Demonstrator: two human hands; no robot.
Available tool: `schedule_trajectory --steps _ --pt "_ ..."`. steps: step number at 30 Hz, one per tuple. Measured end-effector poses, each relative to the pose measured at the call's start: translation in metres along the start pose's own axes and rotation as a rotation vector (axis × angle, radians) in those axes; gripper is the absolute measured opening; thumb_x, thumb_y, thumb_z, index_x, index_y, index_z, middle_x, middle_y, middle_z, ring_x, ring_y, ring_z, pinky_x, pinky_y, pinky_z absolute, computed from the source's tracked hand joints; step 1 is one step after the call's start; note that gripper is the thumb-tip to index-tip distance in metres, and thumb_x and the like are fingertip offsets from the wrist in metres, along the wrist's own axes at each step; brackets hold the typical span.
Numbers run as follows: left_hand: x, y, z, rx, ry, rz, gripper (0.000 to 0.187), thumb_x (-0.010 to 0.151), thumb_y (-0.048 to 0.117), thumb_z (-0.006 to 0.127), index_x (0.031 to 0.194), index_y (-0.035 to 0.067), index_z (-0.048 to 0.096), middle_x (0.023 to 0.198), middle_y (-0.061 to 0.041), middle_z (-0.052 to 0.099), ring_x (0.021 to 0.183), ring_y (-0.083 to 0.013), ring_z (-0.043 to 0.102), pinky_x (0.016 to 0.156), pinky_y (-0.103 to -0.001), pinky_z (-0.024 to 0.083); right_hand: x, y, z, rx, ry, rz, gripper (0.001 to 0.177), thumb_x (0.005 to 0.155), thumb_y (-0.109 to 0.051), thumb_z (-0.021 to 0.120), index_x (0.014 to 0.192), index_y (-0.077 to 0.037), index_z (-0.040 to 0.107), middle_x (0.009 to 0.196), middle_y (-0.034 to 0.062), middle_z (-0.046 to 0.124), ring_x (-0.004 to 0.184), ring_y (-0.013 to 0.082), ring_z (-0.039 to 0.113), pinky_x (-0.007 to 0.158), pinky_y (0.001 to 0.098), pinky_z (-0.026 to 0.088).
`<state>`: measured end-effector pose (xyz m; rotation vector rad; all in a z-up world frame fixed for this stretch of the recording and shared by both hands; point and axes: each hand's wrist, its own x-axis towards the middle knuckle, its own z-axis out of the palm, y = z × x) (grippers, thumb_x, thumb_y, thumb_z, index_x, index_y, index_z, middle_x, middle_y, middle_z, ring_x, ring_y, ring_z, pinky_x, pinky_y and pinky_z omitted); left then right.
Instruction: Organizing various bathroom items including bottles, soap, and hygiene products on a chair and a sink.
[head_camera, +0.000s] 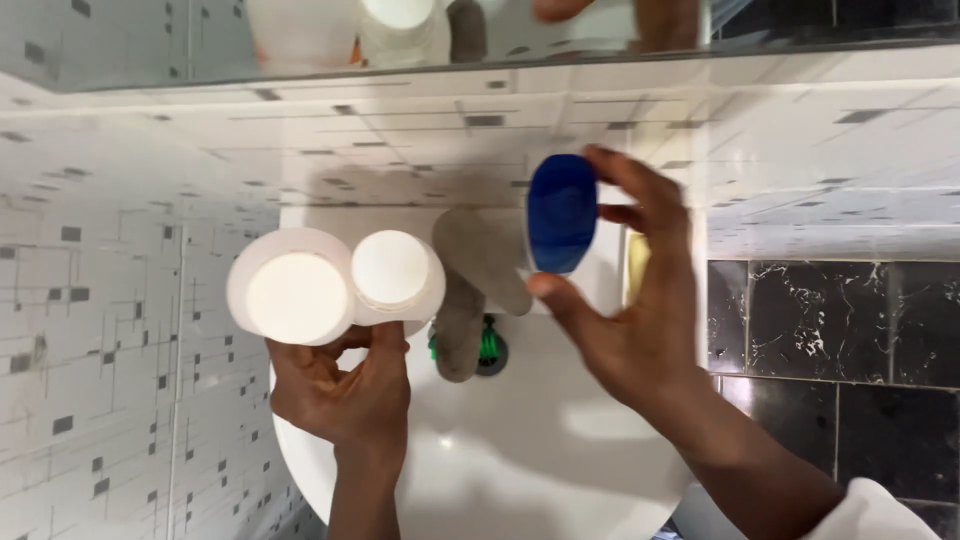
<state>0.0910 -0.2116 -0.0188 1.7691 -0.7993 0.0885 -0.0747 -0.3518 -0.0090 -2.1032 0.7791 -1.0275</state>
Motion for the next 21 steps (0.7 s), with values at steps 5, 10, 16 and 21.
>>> schedule_trajectory --steps 5,10,16,21 --pt "-0.001 0.002 0.005 0.088 -0.023 0.077 0.047 0.092 -0.010 0.081 0.129 -0.014 0.051 0.111 -0.019 0.072 0.082 -0.0185 0.076 0.069 -0.026 0.063 0.012 0.007 0.012 0.082 -0.057 0.005 0.094 0.093 -0.036 0.085 0.160 -0.006 0.026 0.151 0.0170 0.046 0.137 0.0299 0.054 0.113 0.0410 0.053" --pt "-0.016 -0.003 0.001 0.125 0.029 0.064 0.048 0.091 -0.010 0.083 0.127 -0.014 0.052 0.116 -0.022 0.070 0.086 -0.0209 0.075 0.068 -0.025 0.064 0.011 0.016 0.019 0.075 -0.136 0.064 0.096 0.088 -0.030 0.089 0.157 -0.004 0.028 0.141 0.0195 0.048 0.129 0.0327 0.057 0.107 0.0435 0.052" --pt "-0.050 -0.004 -0.030 -0.019 0.130 -0.115 0.052 0.090 -0.009 0.082 0.130 -0.015 0.050 0.117 -0.019 0.070 0.088 -0.0197 0.075 0.067 -0.024 0.066 -0.024 0.008 0.011 0.162 -0.174 -0.058 0.086 0.102 -0.025 0.085 0.159 -0.007 0.021 0.144 0.0165 0.047 0.125 0.0265 0.056 0.106 0.0370 0.051" --pt "-0.102 0.013 -0.080 0.185 0.131 -0.171 0.039 0.080 0.002 0.087 0.111 -0.006 0.065 0.084 -0.009 0.073 0.069 -0.0116 0.070 0.060 -0.024 0.056 -0.057 -0.056 -0.027 0.237 -0.075 -0.129 0.072 0.101 -0.028 0.088 0.151 -0.011 0.038 0.123 0.0085 0.062 0.114 0.0160 0.058 0.102 0.0284 0.046"
